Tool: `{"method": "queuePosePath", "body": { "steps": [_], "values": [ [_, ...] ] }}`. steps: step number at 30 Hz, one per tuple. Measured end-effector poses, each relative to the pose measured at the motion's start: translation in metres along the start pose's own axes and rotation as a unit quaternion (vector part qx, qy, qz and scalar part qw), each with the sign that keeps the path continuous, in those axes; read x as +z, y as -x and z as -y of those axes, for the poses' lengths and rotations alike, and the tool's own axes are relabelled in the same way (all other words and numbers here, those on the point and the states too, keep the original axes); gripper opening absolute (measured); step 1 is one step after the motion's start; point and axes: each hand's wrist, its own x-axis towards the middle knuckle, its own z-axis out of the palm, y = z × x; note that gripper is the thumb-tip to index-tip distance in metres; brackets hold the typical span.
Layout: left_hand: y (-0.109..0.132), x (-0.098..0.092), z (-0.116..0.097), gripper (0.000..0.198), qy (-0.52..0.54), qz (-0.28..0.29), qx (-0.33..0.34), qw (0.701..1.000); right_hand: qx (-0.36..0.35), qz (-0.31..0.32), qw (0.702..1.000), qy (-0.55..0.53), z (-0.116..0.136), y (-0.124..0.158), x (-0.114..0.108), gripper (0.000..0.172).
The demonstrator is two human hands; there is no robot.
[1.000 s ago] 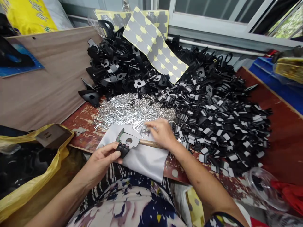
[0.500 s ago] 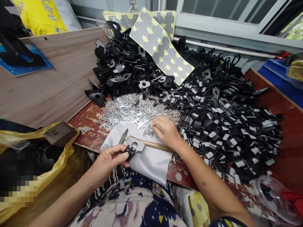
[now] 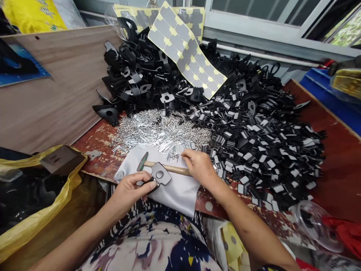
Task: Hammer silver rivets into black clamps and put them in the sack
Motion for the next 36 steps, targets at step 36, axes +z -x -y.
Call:
{"method": "queuePosePath", "body": {
  "steps": [36],
  "values": [
    [-0.006,-0.008,0.008,0.034,0.370,-0.086,-0.005,0.925,-0.317,-0.128,0.938,0.058,0.100,-0.006,0.030,0.023]
  ]
}}
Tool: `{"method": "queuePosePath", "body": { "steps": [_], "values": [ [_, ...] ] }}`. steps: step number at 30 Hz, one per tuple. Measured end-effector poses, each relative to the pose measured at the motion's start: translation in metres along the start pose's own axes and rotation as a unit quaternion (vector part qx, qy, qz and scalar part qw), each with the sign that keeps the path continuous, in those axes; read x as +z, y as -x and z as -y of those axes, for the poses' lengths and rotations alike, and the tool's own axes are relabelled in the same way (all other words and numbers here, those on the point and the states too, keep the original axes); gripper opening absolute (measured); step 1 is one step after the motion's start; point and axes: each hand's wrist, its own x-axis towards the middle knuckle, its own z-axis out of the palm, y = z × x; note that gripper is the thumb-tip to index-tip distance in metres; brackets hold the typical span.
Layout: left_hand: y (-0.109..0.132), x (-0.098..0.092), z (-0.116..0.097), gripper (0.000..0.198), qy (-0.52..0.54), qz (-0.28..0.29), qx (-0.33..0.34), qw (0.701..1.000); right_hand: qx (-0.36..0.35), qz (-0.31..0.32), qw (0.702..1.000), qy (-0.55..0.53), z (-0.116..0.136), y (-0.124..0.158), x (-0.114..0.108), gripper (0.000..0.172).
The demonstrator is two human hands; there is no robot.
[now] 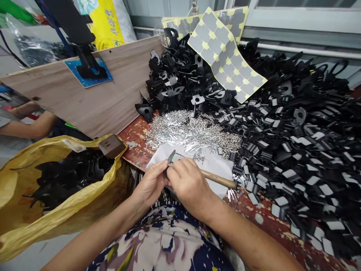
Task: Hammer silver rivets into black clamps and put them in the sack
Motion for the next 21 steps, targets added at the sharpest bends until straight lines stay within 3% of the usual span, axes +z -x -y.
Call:
{"method": "queuePosePath", "body": {
  "steps": [3,9,12,15,18,21],
  "values": [
    [0.000,0.005,0.004,0.033,0.047,-0.017,0.019,0.999,-0.074,-0.016,0.994,0.083,0.006,-0.007,0.005,0.024],
    [-0.001,0.007,0.009,0.037,0.068,-0.029,0.032,0.997,-0.094,-0.046,0.990,0.090,0.008,-0.009,0.017,0.028],
    [0.011,-0.001,0.002,0.033,0.053,0.000,-0.007,0.999,-0.073,-0.021,0.996,0.046,0.010,-0.002,0.012,0.027],
    [0.029,-0.010,-0.002,0.036,0.038,0.067,-0.039,0.996,-0.019,-0.012,1.000,-0.014,0.015,0.004,0.006,0.024],
    [0.043,-0.021,-0.003,0.045,-0.038,0.074,0.010,0.996,-0.005,-0.014,0.999,-0.030,0.023,0.008,0.006,0.022],
    [0.050,-0.039,-0.009,0.046,-0.189,0.001,0.064,0.980,0.000,0.051,0.996,-0.070,0.015,0.017,0.008,0.022]
  ]
}}
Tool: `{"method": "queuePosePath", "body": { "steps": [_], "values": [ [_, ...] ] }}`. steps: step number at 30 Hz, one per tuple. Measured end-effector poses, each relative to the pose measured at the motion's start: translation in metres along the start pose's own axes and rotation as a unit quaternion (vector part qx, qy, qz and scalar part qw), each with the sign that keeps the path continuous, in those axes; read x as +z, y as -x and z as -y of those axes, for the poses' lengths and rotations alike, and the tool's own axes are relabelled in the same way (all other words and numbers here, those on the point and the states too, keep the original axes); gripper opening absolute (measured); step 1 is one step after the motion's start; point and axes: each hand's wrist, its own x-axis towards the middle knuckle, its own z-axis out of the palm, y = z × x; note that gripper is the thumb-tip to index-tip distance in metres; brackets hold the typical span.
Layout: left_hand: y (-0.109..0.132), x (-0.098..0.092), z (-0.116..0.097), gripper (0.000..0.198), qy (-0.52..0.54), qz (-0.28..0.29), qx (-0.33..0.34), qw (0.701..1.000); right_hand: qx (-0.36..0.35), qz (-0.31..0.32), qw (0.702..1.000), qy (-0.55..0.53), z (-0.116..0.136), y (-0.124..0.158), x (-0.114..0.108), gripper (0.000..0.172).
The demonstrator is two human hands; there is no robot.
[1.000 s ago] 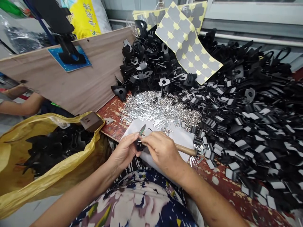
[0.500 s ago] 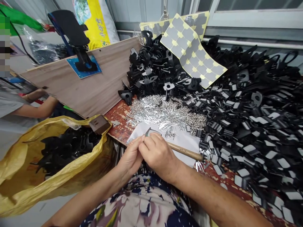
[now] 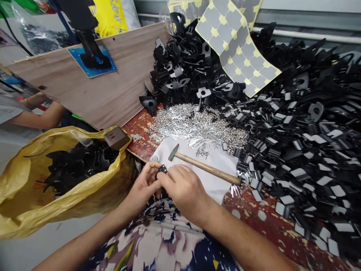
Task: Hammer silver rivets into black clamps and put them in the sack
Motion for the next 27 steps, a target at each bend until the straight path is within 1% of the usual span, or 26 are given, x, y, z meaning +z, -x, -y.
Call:
{"method": "queuePosePath", "body": {
  "steps": [2,3,5,6,7,9,11,12,13,14,15,17,18,19,20,21,24,25,27],
  "values": [
    [0.002,-0.016,-0.002,0.044,-0.089,-0.030,-0.023,0.995,0.051,0.055,0.997,0.011,-0.020,0.012,-0.005,0.025],
    [0.002,-0.024,-0.003,0.043,-0.118,-0.039,-0.037,0.992,0.092,0.080,0.991,0.048,-0.033,0.019,-0.008,0.024],
    [0.000,-0.032,-0.002,0.043,-0.155,-0.047,-0.053,0.985,0.167,0.130,0.965,0.155,-0.058,0.035,-0.016,0.011],
    [-0.003,-0.033,0.001,0.044,-0.164,-0.053,-0.051,0.984,0.189,0.159,0.950,0.192,-0.069,0.042,-0.019,0.008],
    [-0.007,-0.031,0.005,0.045,-0.170,-0.057,-0.048,0.983,0.204,0.190,0.938,0.205,-0.076,0.049,-0.021,0.010],
    [-0.017,-0.024,0.016,0.047,-0.178,-0.062,-0.044,0.981,0.229,0.247,0.925,0.173,-0.080,0.061,-0.025,0.013],
    [-0.027,-0.016,0.026,0.046,-0.212,-0.064,-0.015,0.975,0.256,0.280,0.918,0.117,-0.075,0.072,-0.031,0.011],
    [-0.031,-0.013,0.030,0.045,-0.242,-0.063,0.010,0.968,0.265,0.279,0.918,0.096,-0.069,0.078,-0.035,0.014],
    [-0.034,-0.012,0.034,0.044,-0.277,-0.064,0.038,0.958,0.264,0.265,0.924,0.080,-0.063,0.083,-0.039,0.021],
    [-0.036,-0.011,0.036,0.044,-0.308,-0.067,0.064,0.947,0.251,0.236,0.936,0.068,-0.057,0.088,-0.044,0.029],
    [-0.037,-0.011,0.038,0.045,-0.332,-0.073,0.083,0.937,0.232,0.197,0.951,0.058,-0.052,0.092,-0.049,0.037],
    [-0.036,-0.011,0.040,0.046,-0.354,-0.085,0.099,0.926,0.192,0.106,0.975,0.038,-0.042,0.097,-0.055,0.049],
    [-0.035,-0.011,0.040,0.046,-0.359,-0.092,0.103,0.923,0.173,0.062,0.982,0.028,-0.038,0.098,-0.055,0.054],
    [-0.035,-0.011,0.040,0.046,-0.362,-0.098,0.108,0.921,0.159,0.032,0.987,0.021,-0.034,0.099,-0.054,0.058],
    [-0.034,-0.011,0.039,0.045,-0.364,-0.102,0.112,0.919,0.148,0.018,0.989,0.021,-0.032,0.099,-0.050,0.059],
    [-0.034,-0.010,0.039,0.044,-0.365,-0.106,0.117,0.917,0.139,0.022,0.990,0.027,-0.030,0.098,-0.045,0.058],
    [-0.033,-0.009,0.036,0.042,-0.359,-0.111,0.124,0.918,0.132,0.074,0.987,0.055,-0.027,0.096,-0.034,0.050],
    [-0.033,-0.009,0.036,0.041,-0.353,-0.109,0.124,0.921,0.138,0.074,0.986,0.057,-0.027,0.096,-0.032,0.050],
    [-0.033,-0.009,0.035,0.040,-0.344,-0.105,0.121,0.925,0.153,0.047,0.986,0.052,-0.027,0.097,-0.032,0.054]
  ]
}}
